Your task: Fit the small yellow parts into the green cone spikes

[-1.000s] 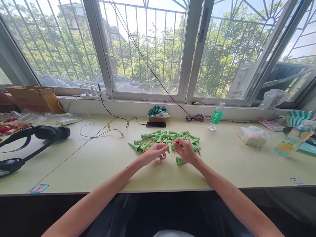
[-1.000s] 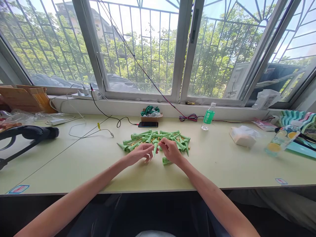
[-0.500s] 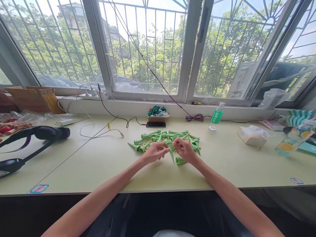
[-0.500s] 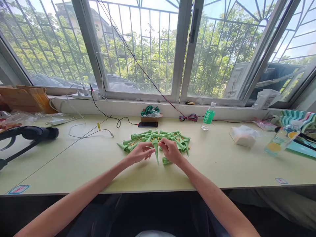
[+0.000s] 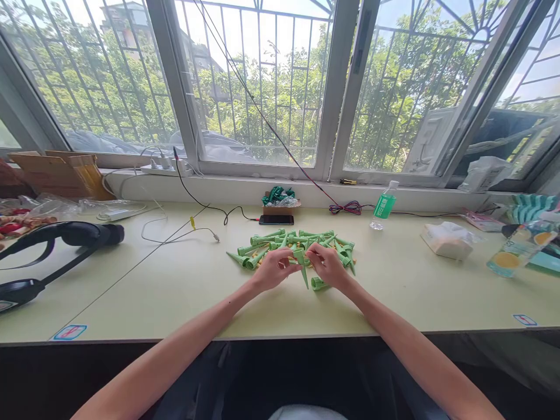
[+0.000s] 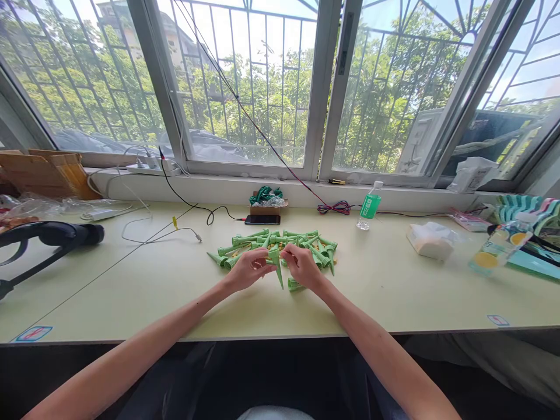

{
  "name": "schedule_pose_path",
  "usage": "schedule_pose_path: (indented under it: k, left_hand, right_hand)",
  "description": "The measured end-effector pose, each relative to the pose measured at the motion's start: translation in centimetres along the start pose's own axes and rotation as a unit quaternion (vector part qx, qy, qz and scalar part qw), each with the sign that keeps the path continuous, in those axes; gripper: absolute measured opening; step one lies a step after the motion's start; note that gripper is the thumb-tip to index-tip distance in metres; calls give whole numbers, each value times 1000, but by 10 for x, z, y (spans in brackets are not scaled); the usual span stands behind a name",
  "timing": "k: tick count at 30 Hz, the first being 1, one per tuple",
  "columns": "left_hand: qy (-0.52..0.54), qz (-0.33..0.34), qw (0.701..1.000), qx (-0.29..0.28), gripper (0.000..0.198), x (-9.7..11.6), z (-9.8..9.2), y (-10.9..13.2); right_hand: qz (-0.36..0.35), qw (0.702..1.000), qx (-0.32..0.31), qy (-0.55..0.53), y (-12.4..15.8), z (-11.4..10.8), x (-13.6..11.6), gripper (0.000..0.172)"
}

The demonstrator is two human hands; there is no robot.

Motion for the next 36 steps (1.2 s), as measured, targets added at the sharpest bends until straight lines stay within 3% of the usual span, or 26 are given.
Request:
schedule_pose_path:
  k: [18,26,33,36]
  left_hand:
    - [-100,106,989,24,28,0,-1,3]
    - [-117,76,990,27,27,1,-2,1]
    - [-84,36,993,80,27,3,-5,-2]
    - [-57,3,996,71,25,-2,-4,-2]
  right_hand:
    - [-1,1000,-7,15,-1,1,-1,34]
    - [2,999,11,33,0,0,-1,32]
    - [10,999,20,34,0,-1,-2,28]
    - [11,1000,15,23,0,-2,-2,27]
Point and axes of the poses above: each hand's wrist, its own y-axis away from the middle knuckle, its own z-axis out of the palm, x = y × z, the point moved 6 cm from there along -y, towards the middle knuckle, and after that the axes turned 14 degrees about y, right-handed, at the moved point
